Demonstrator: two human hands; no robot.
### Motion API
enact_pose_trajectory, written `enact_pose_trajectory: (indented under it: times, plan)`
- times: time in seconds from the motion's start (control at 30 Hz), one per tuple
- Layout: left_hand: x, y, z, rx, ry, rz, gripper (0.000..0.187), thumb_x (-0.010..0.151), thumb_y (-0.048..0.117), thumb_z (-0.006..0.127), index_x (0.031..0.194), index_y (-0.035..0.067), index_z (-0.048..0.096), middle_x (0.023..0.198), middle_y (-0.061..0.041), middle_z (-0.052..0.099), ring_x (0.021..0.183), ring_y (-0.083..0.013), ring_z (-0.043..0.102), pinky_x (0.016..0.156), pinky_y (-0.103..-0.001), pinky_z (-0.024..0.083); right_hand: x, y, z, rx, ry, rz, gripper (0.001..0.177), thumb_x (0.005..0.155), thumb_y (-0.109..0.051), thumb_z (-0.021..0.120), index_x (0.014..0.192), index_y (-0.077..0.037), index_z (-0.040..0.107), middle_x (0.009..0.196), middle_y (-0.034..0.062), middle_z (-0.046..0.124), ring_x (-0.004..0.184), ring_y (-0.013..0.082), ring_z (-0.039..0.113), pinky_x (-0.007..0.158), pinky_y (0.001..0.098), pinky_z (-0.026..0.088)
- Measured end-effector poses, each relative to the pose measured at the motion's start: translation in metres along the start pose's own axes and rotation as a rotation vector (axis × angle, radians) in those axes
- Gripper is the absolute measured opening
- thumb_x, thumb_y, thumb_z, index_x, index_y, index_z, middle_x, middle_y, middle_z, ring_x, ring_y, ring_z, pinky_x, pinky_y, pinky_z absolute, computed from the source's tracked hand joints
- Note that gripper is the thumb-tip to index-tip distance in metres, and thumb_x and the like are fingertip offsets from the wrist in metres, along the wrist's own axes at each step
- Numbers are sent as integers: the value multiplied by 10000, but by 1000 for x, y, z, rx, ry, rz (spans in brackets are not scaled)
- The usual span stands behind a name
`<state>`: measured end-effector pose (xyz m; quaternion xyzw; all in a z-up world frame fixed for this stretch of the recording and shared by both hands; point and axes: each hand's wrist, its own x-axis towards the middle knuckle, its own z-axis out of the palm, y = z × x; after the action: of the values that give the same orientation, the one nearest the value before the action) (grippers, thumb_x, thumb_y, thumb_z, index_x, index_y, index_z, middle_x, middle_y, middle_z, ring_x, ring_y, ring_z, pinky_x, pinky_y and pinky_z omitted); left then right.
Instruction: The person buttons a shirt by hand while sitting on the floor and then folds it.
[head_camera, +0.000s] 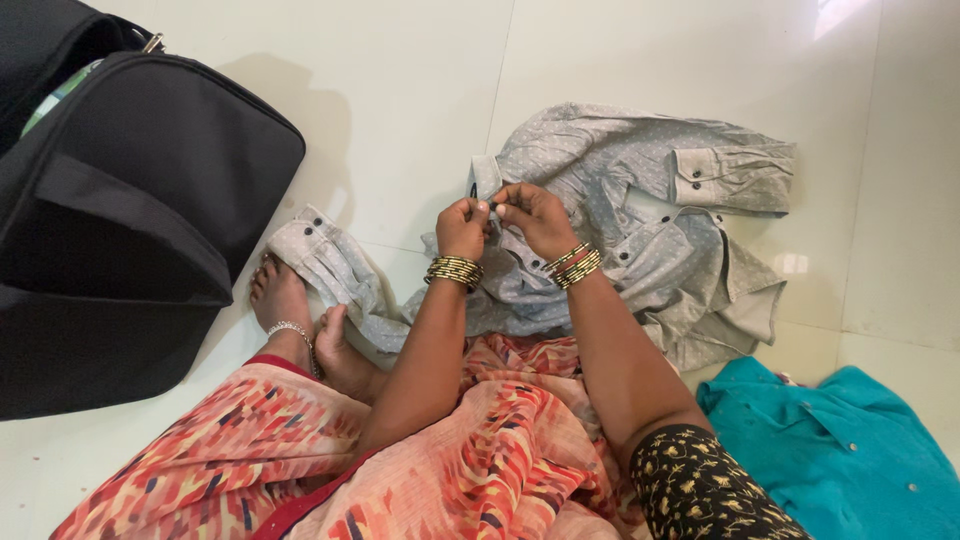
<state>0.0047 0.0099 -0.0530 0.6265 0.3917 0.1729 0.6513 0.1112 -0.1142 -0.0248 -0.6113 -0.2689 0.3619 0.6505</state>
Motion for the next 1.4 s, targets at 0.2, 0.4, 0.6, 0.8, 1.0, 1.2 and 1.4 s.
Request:
enact_pose_trajectory:
  times: [0.2, 0.4, 0.6, 0.8, 1.0, 1.2, 1.4]
  plan:
    - [-4, 14, 0, 22, -25, -48, 280, 964, 261, 679, 825, 21, 718, 647, -18, 671, 543, -89, 600, 508, -264, 509, -6, -23, 10, -285, 136, -79, 118, 930, 13, 694, 1040, -22, 721, 918, 8, 725, 808, 69, 660, 732, 246, 565]
    - [-5, 15, 1, -24, -14, -52, 297, 960, 282, 695, 823, 19, 712, 649, -12, 660, 547, -88, 590, 502, -262, 507, -12, -47, 16, -532, 186, -186, 107, 923, -17, 710, 1022, -47, 734, 886, 70, 691, 743, 148, 645, 678, 301, 526]
    - [-2, 5, 4, -145, -7, -69, 286, 961, 263, 709, 812, 19, 715, 653, -2, 649, 556, -78, 569, 513, -253, 483, -13, -55, 19, -531, 184, -299, 100, 923, -33, 702, 1023, -44, 707, 923, 83, 700, 793, 176, 680, 709, 311, 545]
    - [0, -10, 9, -113, -12, -30, 283, 996, 272, 670, 826, 46, 684, 641, 23, 618, 556, -56, 546, 510, -240, 455, -9, -34, 14, -386, 184, -172, 95, 912, -21, 690, 1004, -38, 671, 926, 76, 732, 799, 173, 686, 722, 298, 558]
    - [-14, -7, -6, 353, 9, 466, 129, 905, 196, 735, 920, 77, 689, 906, -72, 678, 803, -241, 655, 730, -377, 529, 0, 4, -20, -632, 155, -97, 138, 884, -54, 762, 1010, -56, 706, 953, 110, 744, 874, 216, 743, 790, 341, 572]
    - [-42, -11, -33, 674, 205, 313, 321, 785, 248, 811, 1038, 155, 636, 1169, -83, 599, 1162, -373, 521, 941, -552, 427, 4, 45, -53, -984, 134, -106, 503, 730, -127, 838, 1207, -105, 678, 1266, 156, 640, 1247, 366, 534, 1072, 490, 369]
    - [-35, -38, -68, 698, 368, 219, 619, 684, 361, 856, 1162, 103, 559, 1171, -101, 577, 1111, -376, 539, 862, -589, 408, 6, 62, -66, -1129, 309, -2, 726, 707, -261, 897, 1357, -183, 585, 1435, 174, 511, 1359, 390, 409, 1121, 503, 317]
